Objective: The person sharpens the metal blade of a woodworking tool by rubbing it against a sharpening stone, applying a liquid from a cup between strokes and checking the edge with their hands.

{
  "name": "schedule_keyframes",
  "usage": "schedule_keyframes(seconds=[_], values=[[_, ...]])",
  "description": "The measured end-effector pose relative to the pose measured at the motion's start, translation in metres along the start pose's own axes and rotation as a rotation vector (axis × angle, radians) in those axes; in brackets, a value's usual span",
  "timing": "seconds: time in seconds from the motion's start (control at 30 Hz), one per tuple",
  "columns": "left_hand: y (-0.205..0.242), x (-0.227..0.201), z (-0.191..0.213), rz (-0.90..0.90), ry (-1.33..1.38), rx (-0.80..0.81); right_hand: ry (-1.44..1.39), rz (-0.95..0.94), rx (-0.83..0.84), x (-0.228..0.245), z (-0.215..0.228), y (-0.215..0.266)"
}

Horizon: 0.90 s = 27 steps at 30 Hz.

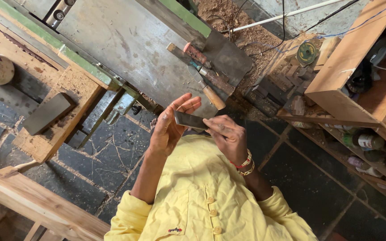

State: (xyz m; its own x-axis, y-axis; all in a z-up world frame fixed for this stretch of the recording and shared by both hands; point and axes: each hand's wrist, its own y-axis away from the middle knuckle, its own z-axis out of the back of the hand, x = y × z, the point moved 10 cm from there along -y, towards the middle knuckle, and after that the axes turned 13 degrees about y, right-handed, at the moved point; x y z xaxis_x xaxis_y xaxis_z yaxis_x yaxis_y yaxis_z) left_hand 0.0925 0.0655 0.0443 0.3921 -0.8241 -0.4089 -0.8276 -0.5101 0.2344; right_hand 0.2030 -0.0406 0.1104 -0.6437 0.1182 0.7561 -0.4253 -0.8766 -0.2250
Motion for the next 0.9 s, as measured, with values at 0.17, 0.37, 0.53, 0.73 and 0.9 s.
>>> schedule_keyframes(seconds=[0.17, 0.37, 0.53, 0.73, 0.9], values=[[-0.003, -0.002, 0.048, -0.073, -0.067, -0.119, -0.086, -0.147, 0.111, -0.026, -0.020, 0.001], [-0.002, 0.026, 0.148, -0.034, -0.347, -0.513, -0.461, -0.542, 0.371, -0.101, -0.102, 0.019], [-0.010, 0.036, 0.194, -0.173, -0.402, -0.589, -0.642, -0.576, 0.509, -0.111, -0.143, 0.019], [-0.026, 0.027, 0.210, -0.147, -0.436, -0.748, 0.145, -0.183, 0.198, -0.094, -0.118, -0.002], [-0.033, 0.008, 0.206, -0.159, -0.620, -0.790, 0.293, -0.065, 0.152, -0.109, -0.140, -0.001]])
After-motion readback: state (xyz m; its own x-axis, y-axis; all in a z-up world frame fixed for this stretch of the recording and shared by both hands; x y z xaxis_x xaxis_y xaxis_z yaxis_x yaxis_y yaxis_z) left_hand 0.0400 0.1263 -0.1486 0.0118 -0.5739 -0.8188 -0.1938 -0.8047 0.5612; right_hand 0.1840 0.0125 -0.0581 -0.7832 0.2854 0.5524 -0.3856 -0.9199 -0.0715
